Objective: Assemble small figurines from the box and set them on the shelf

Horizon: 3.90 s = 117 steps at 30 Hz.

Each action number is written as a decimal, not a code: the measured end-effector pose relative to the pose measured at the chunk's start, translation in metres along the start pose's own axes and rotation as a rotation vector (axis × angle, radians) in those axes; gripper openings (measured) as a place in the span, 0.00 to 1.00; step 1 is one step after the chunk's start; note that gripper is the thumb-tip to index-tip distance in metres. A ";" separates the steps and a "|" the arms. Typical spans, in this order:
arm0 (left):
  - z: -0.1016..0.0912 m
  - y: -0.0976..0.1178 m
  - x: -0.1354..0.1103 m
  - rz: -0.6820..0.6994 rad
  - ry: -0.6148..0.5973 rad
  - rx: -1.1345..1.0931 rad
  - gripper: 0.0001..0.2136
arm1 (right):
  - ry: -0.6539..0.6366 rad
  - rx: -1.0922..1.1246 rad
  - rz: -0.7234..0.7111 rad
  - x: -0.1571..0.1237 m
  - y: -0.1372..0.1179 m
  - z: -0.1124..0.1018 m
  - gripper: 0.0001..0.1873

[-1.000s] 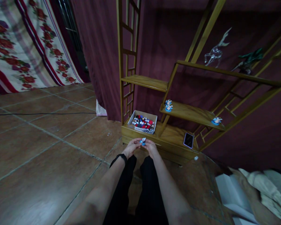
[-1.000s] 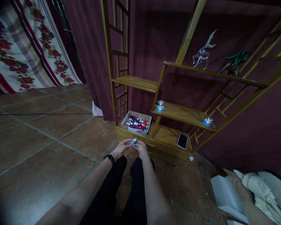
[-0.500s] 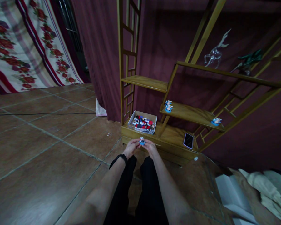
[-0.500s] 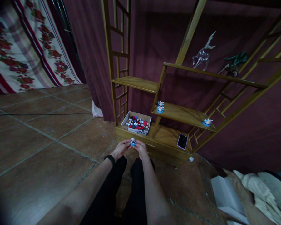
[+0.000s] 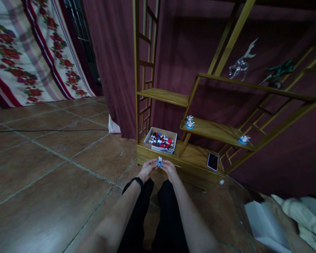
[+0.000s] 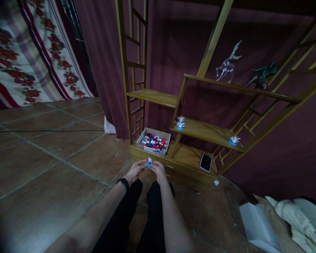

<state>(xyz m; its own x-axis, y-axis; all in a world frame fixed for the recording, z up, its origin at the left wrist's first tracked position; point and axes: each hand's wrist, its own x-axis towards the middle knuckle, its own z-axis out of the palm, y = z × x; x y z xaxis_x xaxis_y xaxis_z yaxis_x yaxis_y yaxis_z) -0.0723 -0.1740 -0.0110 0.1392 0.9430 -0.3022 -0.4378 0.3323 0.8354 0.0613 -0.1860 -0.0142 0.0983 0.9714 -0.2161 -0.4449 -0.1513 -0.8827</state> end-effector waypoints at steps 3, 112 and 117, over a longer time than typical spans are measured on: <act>-0.001 0.001 0.001 0.000 0.005 -0.010 0.11 | -0.011 -0.013 0.017 0.000 -0.002 -0.001 0.13; -0.001 -0.001 0.003 -0.022 -0.091 -0.014 0.16 | -0.028 -0.101 0.038 -0.004 -0.008 -0.005 0.17; -0.001 0.000 0.001 0.016 -0.023 -0.031 0.15 | -0.004 -0.118 0.037 -0.003 -0.009 -0.006 0.14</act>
<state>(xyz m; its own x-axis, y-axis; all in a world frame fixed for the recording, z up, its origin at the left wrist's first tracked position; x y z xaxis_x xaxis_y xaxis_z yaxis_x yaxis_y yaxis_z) -0.0735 -0.1731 -0.0119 0.1518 0.9486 -0.2777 -0.4672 0.3164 0.8256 0.0699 -0.1890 -0.0082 0.0803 0.9654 -0.2481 -0.3404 -0.2074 -0.9171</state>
